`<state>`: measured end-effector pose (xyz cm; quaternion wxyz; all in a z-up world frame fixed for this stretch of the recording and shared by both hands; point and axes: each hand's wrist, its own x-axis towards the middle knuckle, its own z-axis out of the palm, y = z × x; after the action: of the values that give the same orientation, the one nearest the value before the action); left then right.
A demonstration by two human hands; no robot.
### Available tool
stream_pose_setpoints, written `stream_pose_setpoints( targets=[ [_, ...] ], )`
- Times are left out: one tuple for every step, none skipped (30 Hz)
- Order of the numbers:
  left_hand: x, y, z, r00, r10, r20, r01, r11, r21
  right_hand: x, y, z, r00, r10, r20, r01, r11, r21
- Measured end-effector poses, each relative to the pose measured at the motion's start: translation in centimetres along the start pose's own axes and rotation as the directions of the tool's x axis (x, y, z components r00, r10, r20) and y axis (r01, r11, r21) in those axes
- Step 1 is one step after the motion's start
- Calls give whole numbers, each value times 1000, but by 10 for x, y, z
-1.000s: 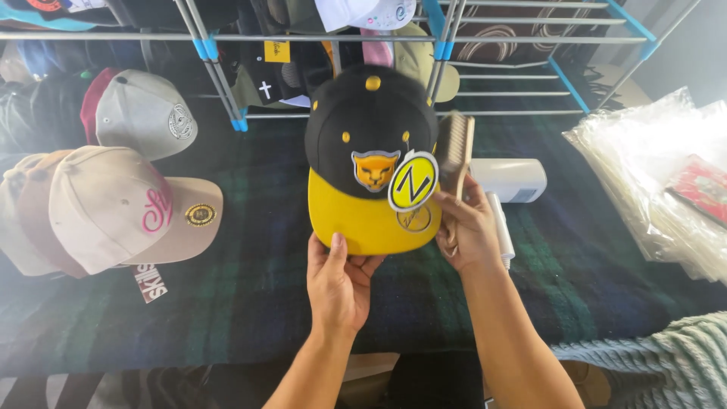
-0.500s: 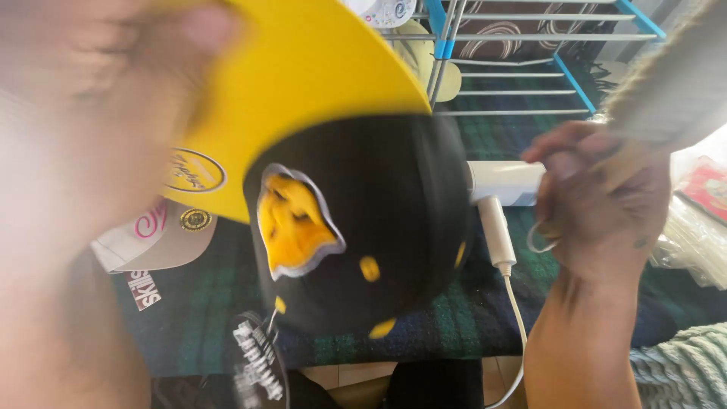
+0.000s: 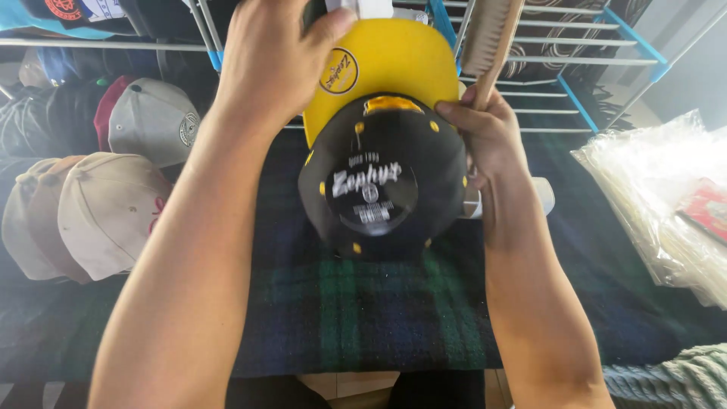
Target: Cleaning and reshaping baseball caps using a hair dryer, a brush, and a wooden hat form.
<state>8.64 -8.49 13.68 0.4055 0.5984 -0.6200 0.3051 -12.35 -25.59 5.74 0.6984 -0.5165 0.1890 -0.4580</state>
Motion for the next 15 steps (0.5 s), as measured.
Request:
stream_pose_setpoints(
  targets=[
    [-15, -14, 11, 1000, 1, -1, -1, 1000, 1, 6, 2, 1, 1000, -2, 1, 2, 1000, 0],
    [-31, -29, 22, 975, -220, 36, 222, 972, -75, 12, 5, 3, 995, 65, -76, -72, 994, -81],
    [-49, -44, 32, 898, -429, 97, 439, 888, -138, 17, 9, 5, 979, 130, -154, -154, 975, -157],
    [-63, -43, 43, 897, -432, 96, 442, 887, -136, 22, 16, 3, 980, 133, -151, -157, 975, -157],
    [-78, -42, 53, 746, -646, 158, 658, 682, -319, 26, 22, 2, 981, 98, -165, -117, 987, -107],
    [-94, -42, 64, 548, -795, 262, 794, 394, -463, 30, 30, 1, 981, 64, -181, -76, 996, -56],
    [-97, -39, 74, 542, -799, 260, 797, 390, -461, 33, 30, 1, 982, 70, -177, -82, 995, -58],
    [-101, -37, 84, 441, -841, 314, 828, 247, -503, 36, 30, 1, 984, 53, -170, -81, 984, -161],
    [-102, -34, 97, 342, -861, 376, 838, 98, -537, 40, 28, -2, 986, 31, -166, -75, 962, -264],
    [-99, -32, 95, 340, -861, 378, 837, 94, -538, 46, 34, -4, 985, 32, -167, -76, 960, -268],
    [-96, -30, 94, 314, -868, 385, 808, 30, -589, 51, 40, -7, 989, 9, -149, -61, 934, -352],
    [-93, -27, 92, 287, -873, 395, 772, -34, -635, 56, 45, -10, 992, -12, -129, -45, 901, -432],
    [-93, -27, 97, 286, -875, 391, 770, -34, -637, 59, 50, -13, 992, -12, -124, -43, 900, -434],
    [-92, -27, 102, 274, -874, 402, 718, -92, -689, 62, 55, -15, 993, 9, -122, -60, 906, -420],
    [-92, -28, 105, 261, -873, 413, 663, -148, -733, 65, 62, -16, 992, 34, -120, -80, 912, -403]
  ],
)
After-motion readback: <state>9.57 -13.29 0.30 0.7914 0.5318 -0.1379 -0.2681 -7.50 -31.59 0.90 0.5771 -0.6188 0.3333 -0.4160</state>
